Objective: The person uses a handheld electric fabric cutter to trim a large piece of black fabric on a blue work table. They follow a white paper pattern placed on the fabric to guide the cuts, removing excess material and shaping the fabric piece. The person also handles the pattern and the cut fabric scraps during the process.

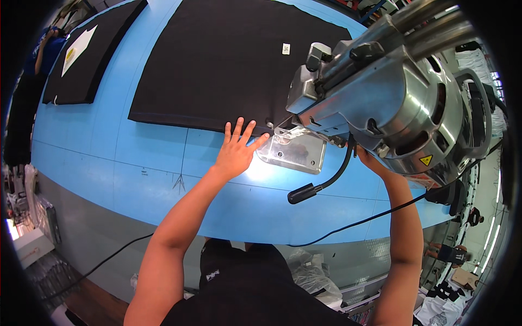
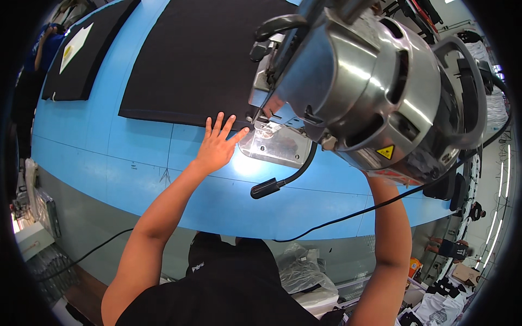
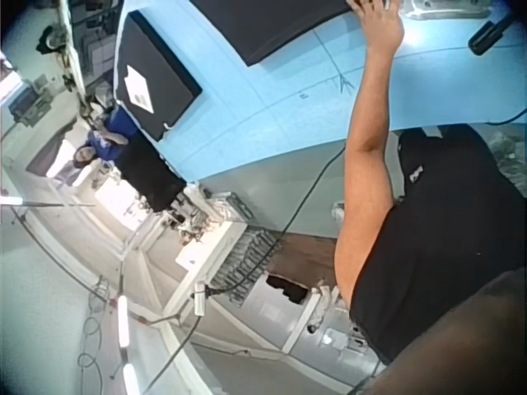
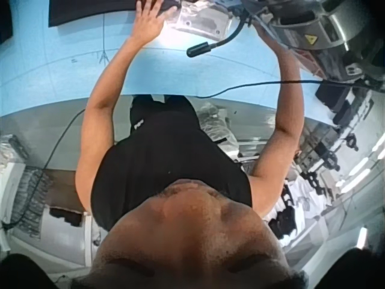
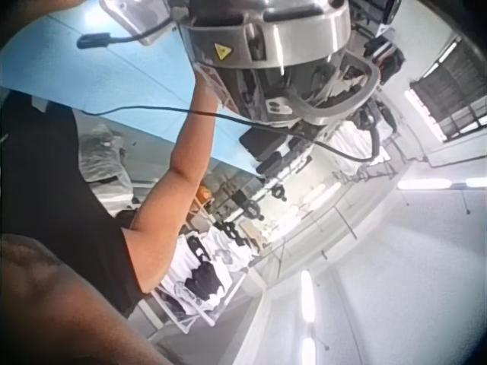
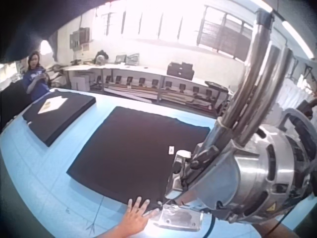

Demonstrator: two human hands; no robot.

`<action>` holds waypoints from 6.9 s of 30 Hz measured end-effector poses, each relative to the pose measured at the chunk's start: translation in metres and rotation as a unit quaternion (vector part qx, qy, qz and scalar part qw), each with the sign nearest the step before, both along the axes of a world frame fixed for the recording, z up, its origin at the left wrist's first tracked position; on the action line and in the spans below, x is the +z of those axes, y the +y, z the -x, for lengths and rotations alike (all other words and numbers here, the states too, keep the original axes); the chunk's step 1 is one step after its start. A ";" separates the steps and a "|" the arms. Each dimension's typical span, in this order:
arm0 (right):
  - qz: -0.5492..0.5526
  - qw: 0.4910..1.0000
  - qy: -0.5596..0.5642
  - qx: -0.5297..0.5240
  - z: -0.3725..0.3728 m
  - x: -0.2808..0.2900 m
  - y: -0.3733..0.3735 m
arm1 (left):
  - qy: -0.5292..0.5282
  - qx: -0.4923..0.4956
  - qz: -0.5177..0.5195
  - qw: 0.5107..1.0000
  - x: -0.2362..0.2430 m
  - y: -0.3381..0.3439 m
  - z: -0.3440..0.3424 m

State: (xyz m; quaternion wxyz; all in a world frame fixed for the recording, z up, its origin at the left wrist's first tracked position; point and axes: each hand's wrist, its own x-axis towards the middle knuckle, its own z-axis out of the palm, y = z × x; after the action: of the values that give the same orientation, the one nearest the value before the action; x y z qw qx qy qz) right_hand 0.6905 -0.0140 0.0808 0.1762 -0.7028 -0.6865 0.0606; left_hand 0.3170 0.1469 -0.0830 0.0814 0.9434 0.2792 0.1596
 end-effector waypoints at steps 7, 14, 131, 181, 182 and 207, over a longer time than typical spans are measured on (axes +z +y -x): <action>0.071 0.777 -0.595 0.192 0.024 0.048 0.011 | 0.000 -0.005 -0.005 1.000 0.003 -0.002 -0.005; -0.012 0.399 -0.892 0.212 0.001 0.010 0.003 | 0.010 -0.011 0.001 1.000 0.004 0.000 -0.009; 0.065 0.858 -0.500 0.098 -0.055 -0.053 -0.012 | 0.039 -0.003 0.026 0.999 0.028 0.000 0.019; 0.269 0.873 -0.407 0.001 0.027 0.025 0.034 | 0.078 -0.107 -0.040 0.990 0.038 -0.038 -0.135; 0.279 0.874 -0.397 -0.008 0.029 0.027 0.037 | 0.072 -0.107 -0.040 0.991 0.036 -0.038 -0.135; 0.065 0.686 -0.705 0.168 -0.035 -0.022 0.004 | 0.130 -0.132 -0.017 0.983 0.053 -0.057 -0.164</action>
State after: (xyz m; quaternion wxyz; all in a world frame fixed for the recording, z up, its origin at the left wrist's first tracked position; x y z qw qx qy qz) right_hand 0.7256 -0.0100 0.0585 -0.4195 -0.4206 -0.7092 -0.3798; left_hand 0.4813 0.0895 -0.0296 0.0483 0.9859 0.1578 0.0279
